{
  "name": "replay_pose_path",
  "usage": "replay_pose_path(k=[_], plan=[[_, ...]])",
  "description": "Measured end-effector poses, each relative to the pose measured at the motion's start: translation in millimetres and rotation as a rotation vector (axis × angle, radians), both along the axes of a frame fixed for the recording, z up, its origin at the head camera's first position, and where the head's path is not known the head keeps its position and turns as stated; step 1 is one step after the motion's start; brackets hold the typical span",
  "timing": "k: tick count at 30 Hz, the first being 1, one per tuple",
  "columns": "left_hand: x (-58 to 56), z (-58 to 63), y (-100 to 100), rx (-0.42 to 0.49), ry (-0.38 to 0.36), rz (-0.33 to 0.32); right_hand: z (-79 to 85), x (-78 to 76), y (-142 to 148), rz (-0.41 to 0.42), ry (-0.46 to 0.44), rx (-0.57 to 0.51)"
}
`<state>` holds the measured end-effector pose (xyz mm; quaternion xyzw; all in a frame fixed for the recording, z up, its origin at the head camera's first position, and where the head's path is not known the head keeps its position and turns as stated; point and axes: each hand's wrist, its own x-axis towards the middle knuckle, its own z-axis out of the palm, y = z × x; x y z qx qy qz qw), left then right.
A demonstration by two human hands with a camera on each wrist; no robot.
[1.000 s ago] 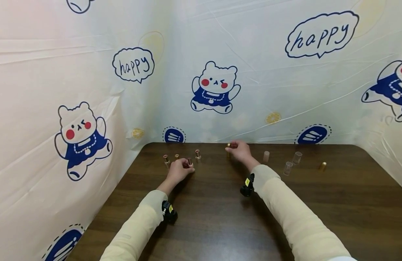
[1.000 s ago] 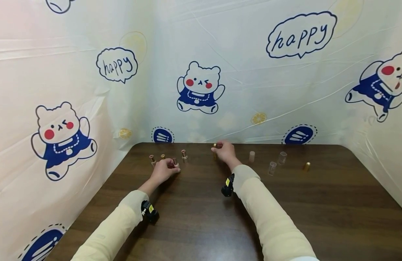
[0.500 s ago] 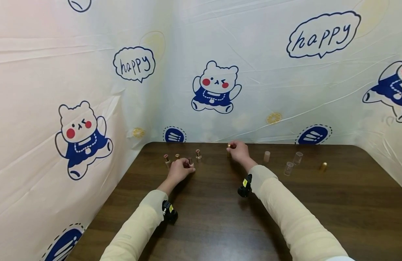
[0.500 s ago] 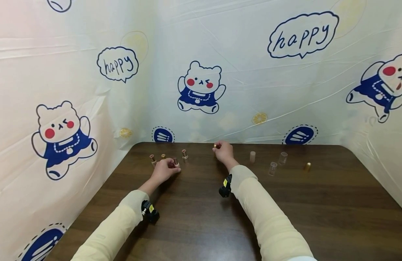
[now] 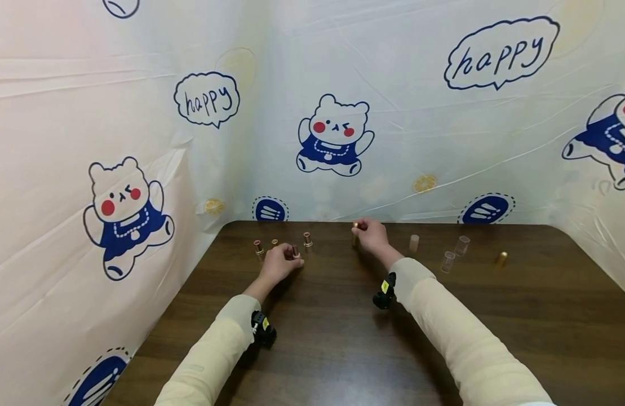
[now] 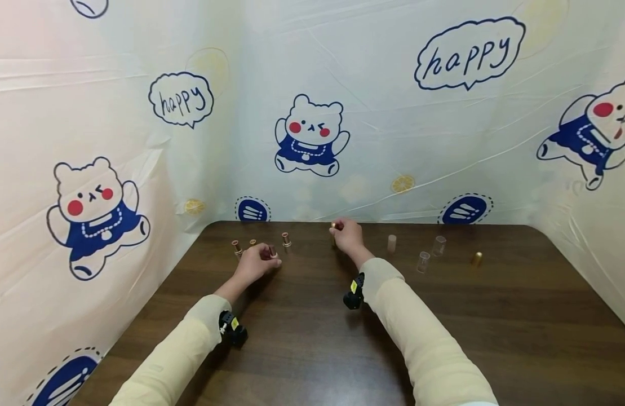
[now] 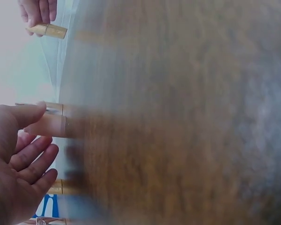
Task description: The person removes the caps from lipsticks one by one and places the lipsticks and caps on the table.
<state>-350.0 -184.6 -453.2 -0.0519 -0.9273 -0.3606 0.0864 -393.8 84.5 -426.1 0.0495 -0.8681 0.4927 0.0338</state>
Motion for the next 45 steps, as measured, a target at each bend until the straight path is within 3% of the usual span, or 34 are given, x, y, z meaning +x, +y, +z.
replay_pose_path(k=[19, 39, 45], plan=[[0.1, 9.7, 5, 0.074, 0.022, -0.01, 11.2, 12.2, 3, 0.032, 0.03, -0.029], [-4.9, 29.9, 18, 0.127, 0.079, -0.044, 27.2, 31.8, 16, 0.06, 0.022, -0.094], [-4.1, 37.1, 28, 0.107, 0.096, -0.057, 31.2, 39.8, 19, 0.079, 0.037, -0.102]])
